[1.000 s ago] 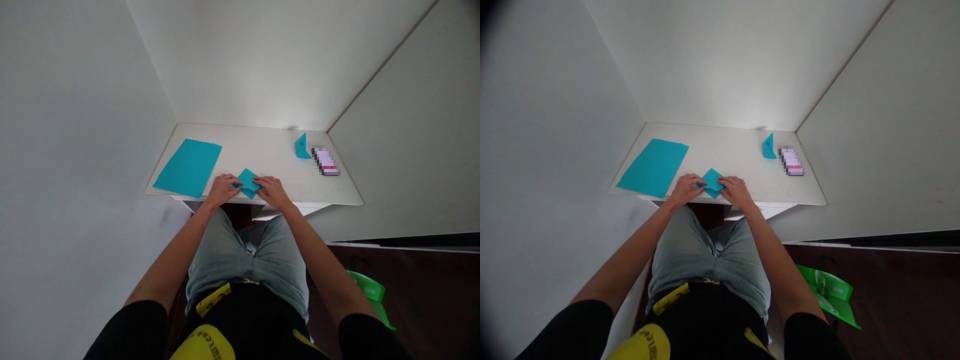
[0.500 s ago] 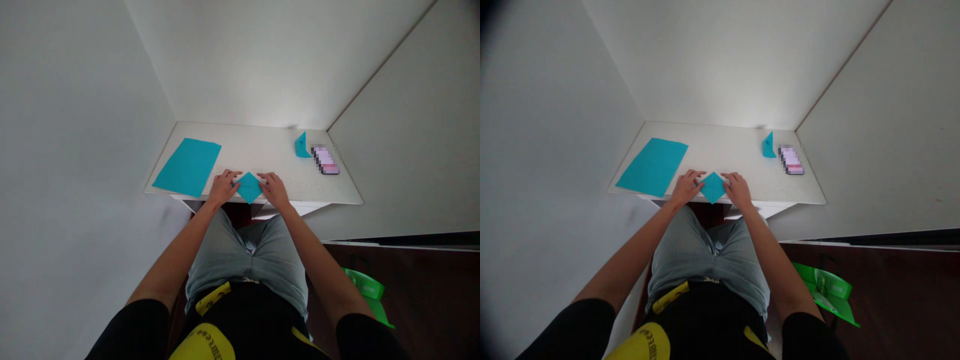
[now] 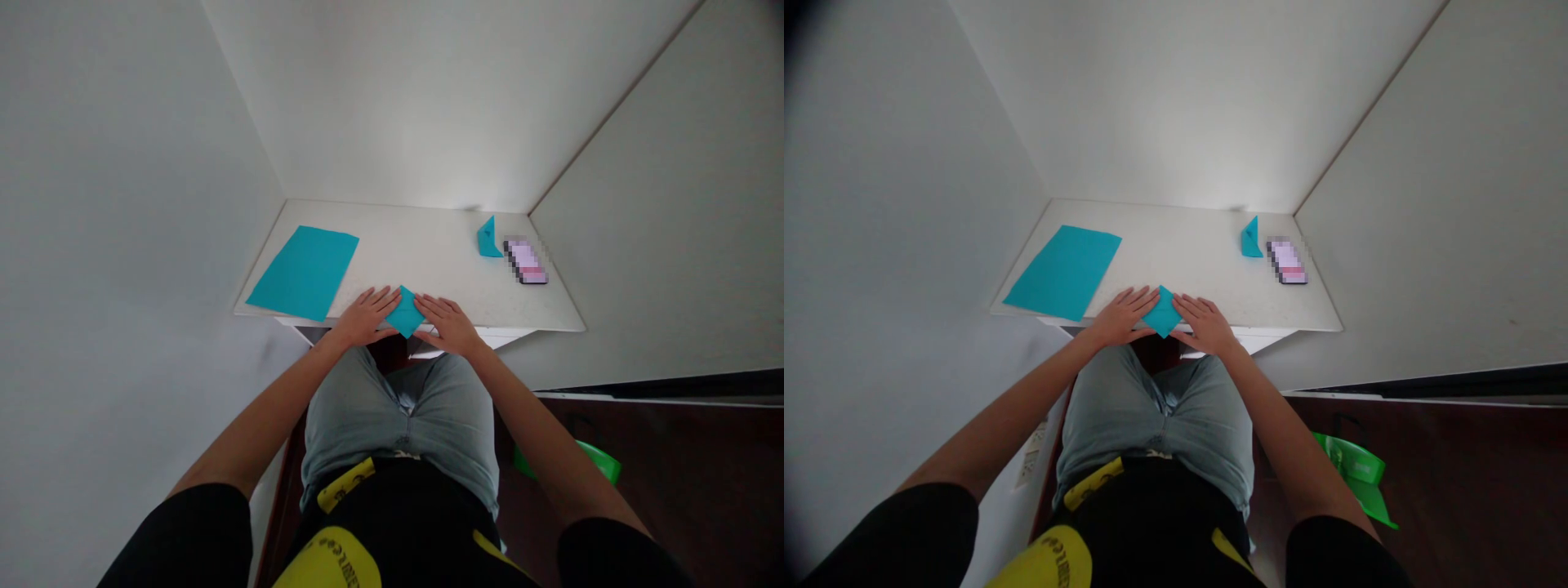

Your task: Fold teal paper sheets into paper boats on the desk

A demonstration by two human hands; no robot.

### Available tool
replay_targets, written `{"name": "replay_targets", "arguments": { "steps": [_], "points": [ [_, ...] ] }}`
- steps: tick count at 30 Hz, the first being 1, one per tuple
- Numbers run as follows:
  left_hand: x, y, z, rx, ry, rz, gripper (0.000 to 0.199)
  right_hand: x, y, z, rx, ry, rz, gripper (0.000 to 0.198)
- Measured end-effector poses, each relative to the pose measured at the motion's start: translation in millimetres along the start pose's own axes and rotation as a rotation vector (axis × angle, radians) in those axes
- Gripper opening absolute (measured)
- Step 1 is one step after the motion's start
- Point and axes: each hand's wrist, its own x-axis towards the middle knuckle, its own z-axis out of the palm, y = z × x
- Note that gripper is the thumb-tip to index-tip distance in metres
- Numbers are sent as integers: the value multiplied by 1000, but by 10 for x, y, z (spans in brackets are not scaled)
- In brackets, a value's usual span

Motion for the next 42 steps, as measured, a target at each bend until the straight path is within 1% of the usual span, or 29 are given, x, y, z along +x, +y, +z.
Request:
{"name": "replay_targets", "arguments": {
  "steps": [2,6,9,12,14,16,18,20,22,24,26,30,33,35,36,39,40,42],
  "points": [
    [-35,4,29,18,5,-5,77,-69,13,-6,-1,-5,-1,75],
    [-114,2,89,36,13,-11,67,-123,10,39,34,37,47,55],
    [-155,12,77,23,-5,2,62,-108,0,54,101,95,98,42],
    [-107,21,5,-62,10,-21,46,-37,12,8,184,151,156,28],
    [-5,10,-55,-188,77,-104,36,49,39,-51,259,202,212,23],
    [135,-21,-102,-366,174,-237,36,154,81,-113,377,264,282,27],
    [277,-66,-120,-560,236,-353,40,258,133,-153,524,323,344,31],
    [387,-112,-101,-709,263,-407,41,338,190,-149,648,361,384,33],
    [444,-149,-56,-785,294,-425,40,377,249,-100,734,369,407,34],
    [454,-174,-5,-809,318,-438,37,374,307,-25,803,353,429,35],
    [434,-191,30,-807,305,-449,32,342,360,44,843,330,451,35],
    [388,-201,29,-790,252,-442,30,289,424,99,797,324,474,33],
    [393,-188,27,-790,250,-424,23,318,411,102,796,342,469,32],
    [418,-175,56,-758,286,-460,20,370,371,118,821,363,455,34],
    [435,-169,79,-741,322,-492,22,401,343,132,821,387,449,36],
    [490,-147,155,-742,467,-567,37,496,241,180,759,498,468,40],
    [505,-136,176,-741,502,-565,44,524,204,194,745,510,486,40],
    [526,-98,200,-697,522,-513,50,573,129,212,763,471,513,41]
  ]
}}
